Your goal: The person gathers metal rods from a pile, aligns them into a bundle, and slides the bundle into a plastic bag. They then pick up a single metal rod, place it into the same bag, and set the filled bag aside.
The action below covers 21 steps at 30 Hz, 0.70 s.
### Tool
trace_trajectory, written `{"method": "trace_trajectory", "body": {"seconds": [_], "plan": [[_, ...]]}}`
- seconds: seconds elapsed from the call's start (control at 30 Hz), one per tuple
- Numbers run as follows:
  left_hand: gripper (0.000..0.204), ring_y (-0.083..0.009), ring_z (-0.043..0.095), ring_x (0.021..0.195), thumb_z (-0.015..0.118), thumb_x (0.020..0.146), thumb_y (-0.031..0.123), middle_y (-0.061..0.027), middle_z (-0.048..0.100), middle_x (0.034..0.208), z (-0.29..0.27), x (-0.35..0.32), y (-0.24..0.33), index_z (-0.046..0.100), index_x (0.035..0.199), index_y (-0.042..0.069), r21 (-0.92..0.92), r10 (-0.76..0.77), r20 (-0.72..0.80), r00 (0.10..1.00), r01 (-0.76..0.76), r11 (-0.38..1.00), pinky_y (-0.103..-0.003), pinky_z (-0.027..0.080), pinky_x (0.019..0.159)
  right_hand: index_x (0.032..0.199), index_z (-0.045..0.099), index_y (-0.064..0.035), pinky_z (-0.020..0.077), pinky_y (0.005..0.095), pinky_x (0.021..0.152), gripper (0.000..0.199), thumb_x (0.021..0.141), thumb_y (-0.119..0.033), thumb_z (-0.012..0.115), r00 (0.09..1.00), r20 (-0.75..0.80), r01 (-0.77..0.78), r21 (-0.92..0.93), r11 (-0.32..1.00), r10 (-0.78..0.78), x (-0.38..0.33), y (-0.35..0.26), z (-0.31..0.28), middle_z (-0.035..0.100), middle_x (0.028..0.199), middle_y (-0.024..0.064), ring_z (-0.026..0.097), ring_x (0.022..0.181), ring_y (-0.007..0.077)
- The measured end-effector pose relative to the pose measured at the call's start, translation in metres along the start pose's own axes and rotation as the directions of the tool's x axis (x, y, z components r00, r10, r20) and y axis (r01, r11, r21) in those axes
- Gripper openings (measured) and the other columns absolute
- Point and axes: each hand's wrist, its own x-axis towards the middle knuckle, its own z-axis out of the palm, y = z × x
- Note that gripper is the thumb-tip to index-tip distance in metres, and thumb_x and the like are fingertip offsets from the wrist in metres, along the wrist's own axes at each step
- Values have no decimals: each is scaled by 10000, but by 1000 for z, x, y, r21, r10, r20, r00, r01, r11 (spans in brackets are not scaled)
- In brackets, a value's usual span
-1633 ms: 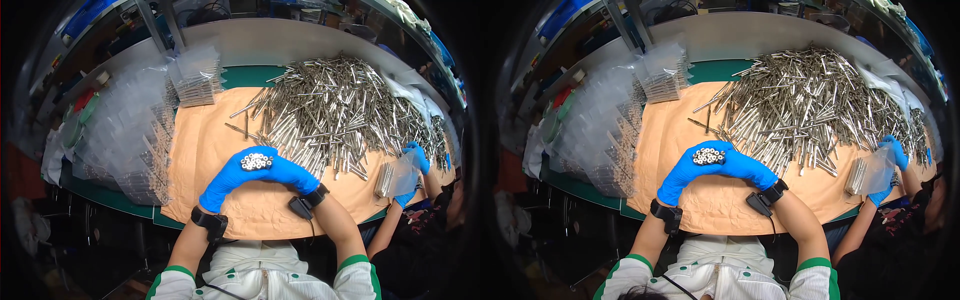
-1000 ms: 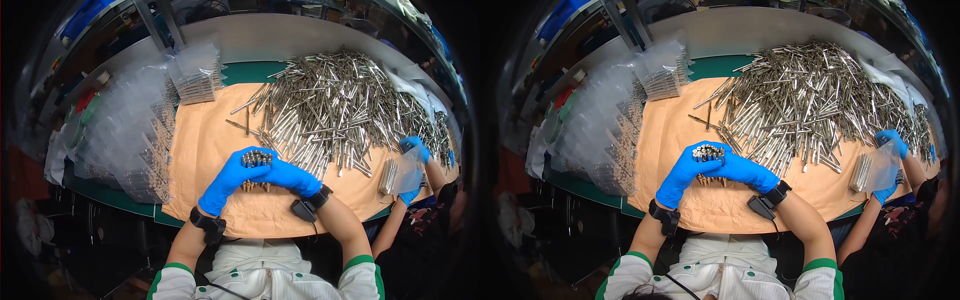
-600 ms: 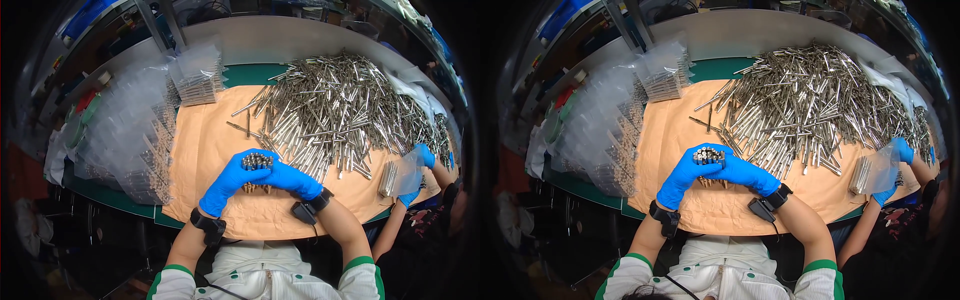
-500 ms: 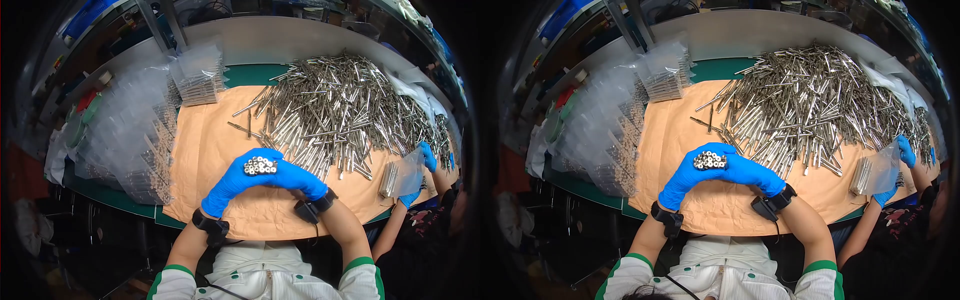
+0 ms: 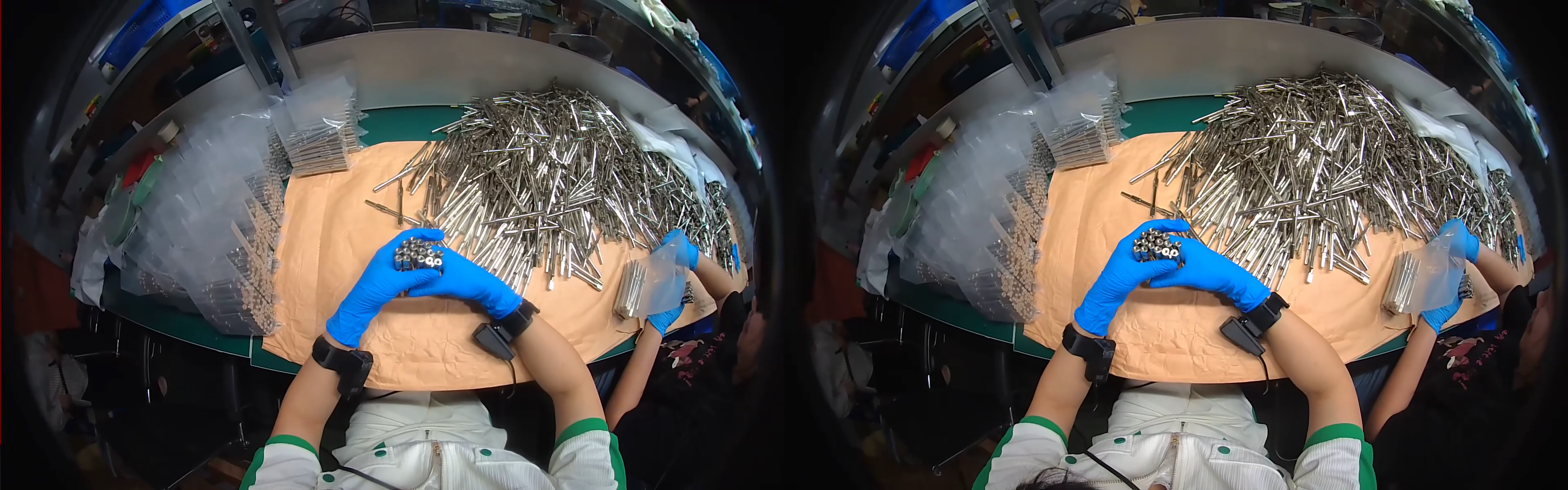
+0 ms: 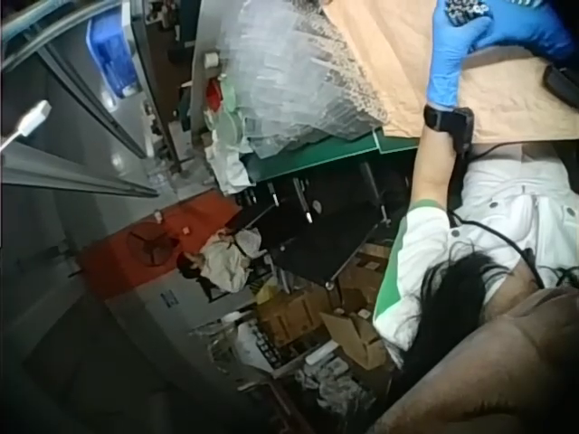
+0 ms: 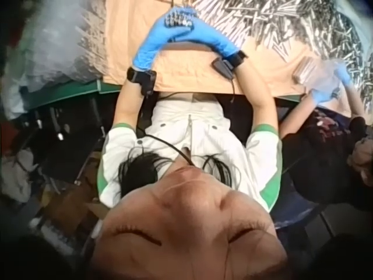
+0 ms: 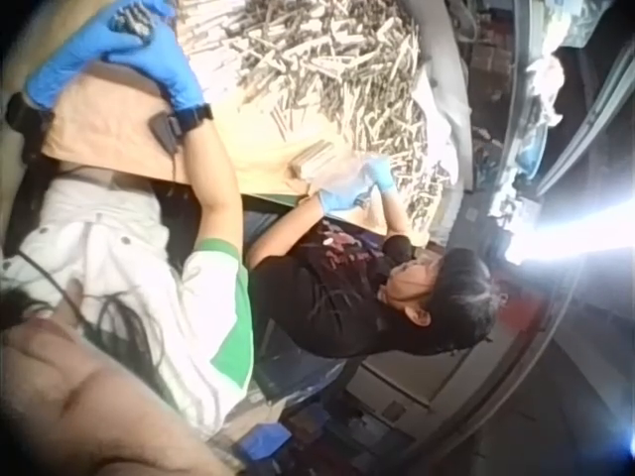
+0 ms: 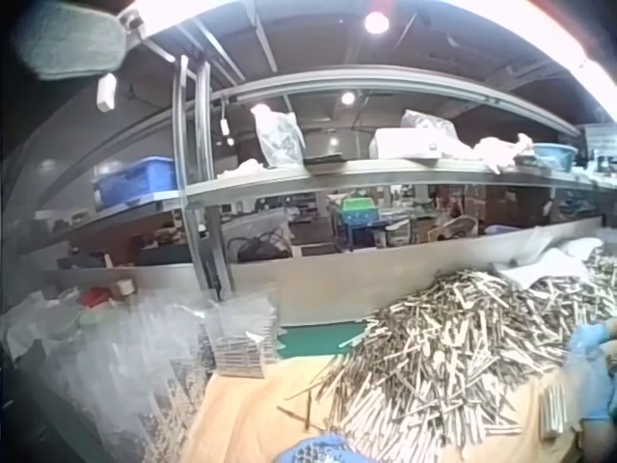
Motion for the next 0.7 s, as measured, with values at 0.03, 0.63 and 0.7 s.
{"method": "trace_trajectory", "body": {"seconds": [0.03, 0.63, 0.7], "plan": [[595, -112, 525, 1016, 739, 697, 65, -71, 544, 1159, -1, -1, 1, 470, 1227, 39, -11, -27, 23, 999, 27, 1000, -258, 440, 884, 1123, 554, -69, 442, 308, 873, 421, 742, -151, 713, 999, 1, 54, -110, 992, -54, 3, 5, 1, 605, 1042, 76, 553, 980, 151], [523, -143, 515, 1042, 687, 732, 3, -89, 554, 1124, 12, -9, -3, 461, 1203, -7, -29, 70, -68, 995, -72, 997, -284, 411, 921, 1106, 569, -63, 405, 345, 915, 341, 791, -163, 651, 999, -23, 24, -312, 950, -33, -6, 3, 3, 500, 1193, 136, 509, 1035, 252], [520, -142, 517, 1037, 688, 730, 3, -87, 556, 1122, 9, -9, -4, 466, 1200, -6, -14, 59, -54, 997, -59, 998, -281, 412, 918, 1114, 565, -65, 397, 341, 924, 349, 790, -157, 654, 997, 2, 75, -357, 931, -79, -5, 8, -1, 484, 1211, 137, 499, 1050, 256]]}}
